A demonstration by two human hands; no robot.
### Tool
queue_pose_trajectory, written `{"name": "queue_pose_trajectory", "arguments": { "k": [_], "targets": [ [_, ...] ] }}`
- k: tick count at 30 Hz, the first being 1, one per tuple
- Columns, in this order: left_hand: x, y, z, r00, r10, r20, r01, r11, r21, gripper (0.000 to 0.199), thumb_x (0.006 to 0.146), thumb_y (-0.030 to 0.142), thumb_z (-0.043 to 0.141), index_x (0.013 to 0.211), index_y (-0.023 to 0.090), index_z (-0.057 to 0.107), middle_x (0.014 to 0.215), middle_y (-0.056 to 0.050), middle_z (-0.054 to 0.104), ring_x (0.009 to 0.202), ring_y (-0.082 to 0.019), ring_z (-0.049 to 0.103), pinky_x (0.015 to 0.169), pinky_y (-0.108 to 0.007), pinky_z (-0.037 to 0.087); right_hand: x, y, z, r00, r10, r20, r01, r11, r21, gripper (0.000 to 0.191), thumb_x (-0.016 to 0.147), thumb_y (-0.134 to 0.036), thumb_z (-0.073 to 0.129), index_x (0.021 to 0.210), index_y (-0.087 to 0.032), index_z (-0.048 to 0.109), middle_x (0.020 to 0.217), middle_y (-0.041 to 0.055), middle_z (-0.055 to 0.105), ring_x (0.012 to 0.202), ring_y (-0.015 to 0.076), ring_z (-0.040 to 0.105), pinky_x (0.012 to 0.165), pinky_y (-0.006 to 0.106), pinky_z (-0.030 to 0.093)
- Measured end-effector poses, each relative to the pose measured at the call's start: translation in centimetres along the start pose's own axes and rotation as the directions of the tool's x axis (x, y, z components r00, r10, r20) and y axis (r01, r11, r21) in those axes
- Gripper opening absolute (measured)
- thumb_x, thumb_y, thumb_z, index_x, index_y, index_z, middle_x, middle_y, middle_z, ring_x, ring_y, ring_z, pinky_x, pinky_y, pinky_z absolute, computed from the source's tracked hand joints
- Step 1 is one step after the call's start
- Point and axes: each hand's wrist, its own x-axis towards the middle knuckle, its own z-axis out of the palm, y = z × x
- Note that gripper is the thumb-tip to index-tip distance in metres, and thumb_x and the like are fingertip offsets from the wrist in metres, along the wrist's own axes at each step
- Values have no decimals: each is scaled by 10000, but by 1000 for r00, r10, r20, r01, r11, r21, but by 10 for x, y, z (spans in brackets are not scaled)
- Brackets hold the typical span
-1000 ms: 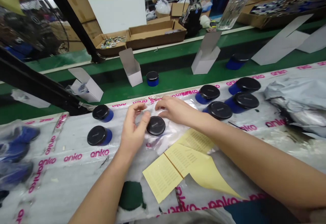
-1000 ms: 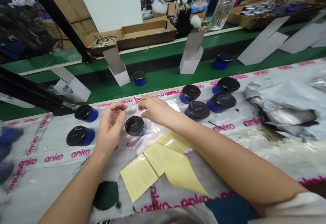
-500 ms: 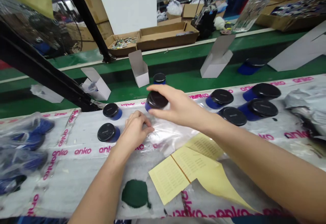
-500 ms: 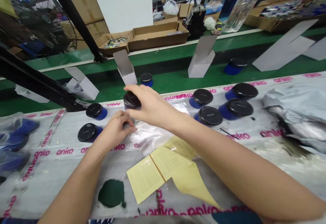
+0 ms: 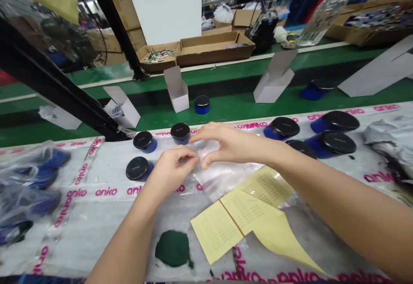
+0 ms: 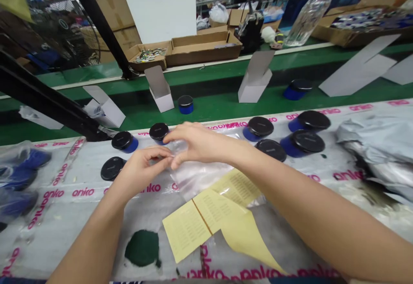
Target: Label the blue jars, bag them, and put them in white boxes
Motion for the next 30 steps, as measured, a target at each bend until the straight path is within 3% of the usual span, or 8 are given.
{"name": "queue_pose_trajectory", "arguments": {
  "k": [4, 11, 15, 18, 22, 26, 28, 30],
  "targets": [
    [0, 1, 0, 996, -94, -2, 93, 986, -136, 202, 876, 370, 671, 768, 198, 677, 870, -44, 745, 806, -206, 660, 713, -333, 497, -16, 0, 2, 999, 16, -29, -14, 998, 60, 55, 896, -161, 704, 901, -197, 745, 903, 37, 760, 863, 198, 678, 794, 322, 492],
    [4, -8, 7, 979, -175, 108, 201, 924, -324, 268, 783, 365, 786, 752, 168, 607, 740, 7, 641, 677, -122, 559, 652, -257, 437, -23, 3, 5, 984, 45, -172, -40, 999, 29, 160, 933, -181, 617, 842, -225, 740, 842, 16, 774, 811, 193, 682, 844, 354, 495],
    [6, -6, 10, 987, -151, 58, 156, 790, -593, 323, 744, 340, 854, 762, 166, 583, 737, 10, 661, 672, -108, 593, 661, -240, 470, -28, 4, 11, 962, 100, -256, -51, 980, 193, 134, 911, -242, 647, 858, -235, 770, 933, 36, 786, 901, 211, 708, 840, 357, 528],
    [6, -5, 10, 989, -149, 13, 111, 674, -731, 358, 710, 341, 900, 846, 176, 612, 653, 45, 630, 604, -89, 574, 629, -220, 466, -27, 2, 15, 906, 167, -388, -61, 961, 271, 95, 851, -261, 714, 806, -241, 796, 905, 45, 770, 925, 230, 693, 870, 387, 525],
    [5, -5, 8, 991, -131, 16, 90, 579, -810, 477, 717, 457, 888, 1071, 191, 711, 656, 51, 595, 616, -94, 568, 658, -237, 487, -21, -4, 16, 862, 371, -347, -118, 811, 573, 91, 803, -320, 777, 814, -231, 791, 816, 26, 763, 775, 196, 675, 759, 356, 530],
    [4, -3, 8, 990, -109, 89, 139, 652, -746, 260, 716, 356, 891, 772, 157, 735, 766, -5, 662, 718, -116, 604, 715, -257, 495, -13, -6, 14, 826, 487, -284, -151, 676, 721, 198, 735, -382, 848, 762, -208, 756, 759, 8, 714, 693, 148, 609, 700, 311, 496],
    [5, -2, 8, 995, -95, 18, 74, 624, -778, 253, 711, 287, 882, 646, 150, 679, 930, -28, 703, 832, -126, 633, 768, -248, 503, -10, -6, 14, 816, 529, -231, -150, 580, 801, 246, 705, -401, 871, 745, -204, 729, 737, -4, 682, 671, 132, 586, 680, 293, 483],
    [7, -1, 7, 987, -114, -113, -35, 536, -844, 344, 711, 267, 866, 555, 145, 584, 944, -26, 708, 840, -116, 636, 767, -230, 507, -7, -6, 14, 826, 550, -122, -166, 444, 881, 289, 680, -413, 882, 724, -202, 689, 707, -12, 655, 648, 123, 574, 656, 279, 477]
  ]
}}
